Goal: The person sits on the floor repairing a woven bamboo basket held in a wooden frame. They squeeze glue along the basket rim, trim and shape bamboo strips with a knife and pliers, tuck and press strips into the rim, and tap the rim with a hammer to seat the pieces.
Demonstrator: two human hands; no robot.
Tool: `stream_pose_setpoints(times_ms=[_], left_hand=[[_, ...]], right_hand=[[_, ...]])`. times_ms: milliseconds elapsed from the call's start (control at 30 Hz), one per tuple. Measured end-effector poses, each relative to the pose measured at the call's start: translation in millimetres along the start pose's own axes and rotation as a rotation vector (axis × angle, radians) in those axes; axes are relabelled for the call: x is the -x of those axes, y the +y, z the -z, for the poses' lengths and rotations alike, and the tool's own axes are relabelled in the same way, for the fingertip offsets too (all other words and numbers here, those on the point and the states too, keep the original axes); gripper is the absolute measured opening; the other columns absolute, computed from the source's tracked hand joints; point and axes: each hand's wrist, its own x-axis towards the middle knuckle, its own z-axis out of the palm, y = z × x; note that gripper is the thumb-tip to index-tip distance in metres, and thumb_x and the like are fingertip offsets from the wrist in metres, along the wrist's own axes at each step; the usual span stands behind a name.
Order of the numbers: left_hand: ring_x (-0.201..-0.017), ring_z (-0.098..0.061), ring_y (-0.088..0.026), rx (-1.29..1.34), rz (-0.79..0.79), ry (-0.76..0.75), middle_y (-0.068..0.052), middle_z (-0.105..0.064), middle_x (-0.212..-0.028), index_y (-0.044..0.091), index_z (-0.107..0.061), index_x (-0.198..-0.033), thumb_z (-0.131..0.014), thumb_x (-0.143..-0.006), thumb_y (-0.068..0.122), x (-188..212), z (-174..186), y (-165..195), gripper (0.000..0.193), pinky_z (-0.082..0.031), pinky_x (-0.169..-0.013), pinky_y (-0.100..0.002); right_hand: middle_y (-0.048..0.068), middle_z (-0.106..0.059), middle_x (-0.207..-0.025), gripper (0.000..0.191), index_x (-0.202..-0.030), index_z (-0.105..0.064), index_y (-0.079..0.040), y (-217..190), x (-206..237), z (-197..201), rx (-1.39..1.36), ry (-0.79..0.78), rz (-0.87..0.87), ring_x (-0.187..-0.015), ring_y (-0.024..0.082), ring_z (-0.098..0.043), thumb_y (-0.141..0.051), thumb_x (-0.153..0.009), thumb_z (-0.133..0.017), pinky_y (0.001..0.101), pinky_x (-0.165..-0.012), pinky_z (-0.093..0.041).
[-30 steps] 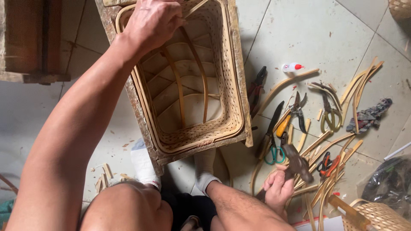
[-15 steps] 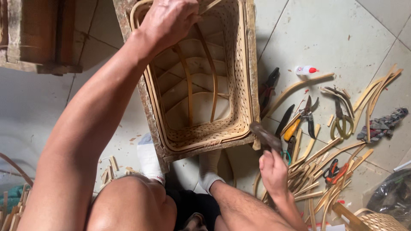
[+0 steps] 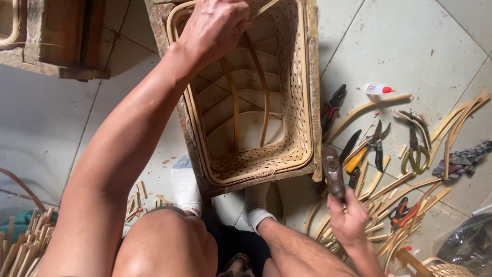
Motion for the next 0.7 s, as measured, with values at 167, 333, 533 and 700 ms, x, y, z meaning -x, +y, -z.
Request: stream_pose_setpoints(times_ms=[167,333,533,700], left_hand=[[-0.064,-0.067,-0.026,0.063,0.107,-0.065,-0.015,-0.068,-0.079,-0.001,-0.069,-0.088,-0.067,-0.1,-0.003,1,-7,-4,0.012,-0.053,-0.055,-0.038],[-0.064,-0.065,-0.028,-0.006,0.028,-0.021,-0.016,-0.067,-0.074,0.001,-0.067,-0.082,-0.073,-0.098,0.002,-1,2,2,0.017,-0.053,-0.061,-0.042],[-0.073,-0.069,-0.025,0.016,-0.055,0.091,-0.01,-0.075,-0.093,0.004,-0.062,-0.075,-0.07,-0.089,-0.001,-8,10,5,0.017,-0.055,-0.073,-0.043],[-0.075,-0.067,-0.025,0.077,0.002,0.003,-0.012,-0.072,-0.087,0.002,-0.064,-0.076,-0.066,-0.094,-0.005,-8,8,1,0.019,-0.056,-0.075,-0.043]], right_hand=[[0.016,-0.078,-0.085,0.032,-0.113,-0.058,-0.003,-56,-49,55,0.123,-0.314,-0.22,-0.072,0.024,-0.078,-0.028,-0.095,-0.065,0.0351,-0.057,-0.062],[0.02,-0.075,-0.086,0.042,-0.126,-0.061,-0.008,-117,-101,73,0.495,-0.402,-0.08,-0.069,0.035,-0.075,-0.03,-0.09,-0.069,0.0433,-0.057,-0.056],[0.015,-0.07,-0.071,0.046,-0.133,-0.062,-0.009,-156,-145,55,0.819,-0.628,0.153,-0.055,0.033,-0.068,-0.034,-0.094,-0.063,0.0457,-0.051,-0.055],[0.014,-0.066,-0.074,0.05,-0.143,-0.054,-0.011,-161,-152,39,0.911,-0.766,0.093,-0.048,0.028,-0.065,-0.035,-0.099,-0.056,0.0408,-0.044,-0.053]])
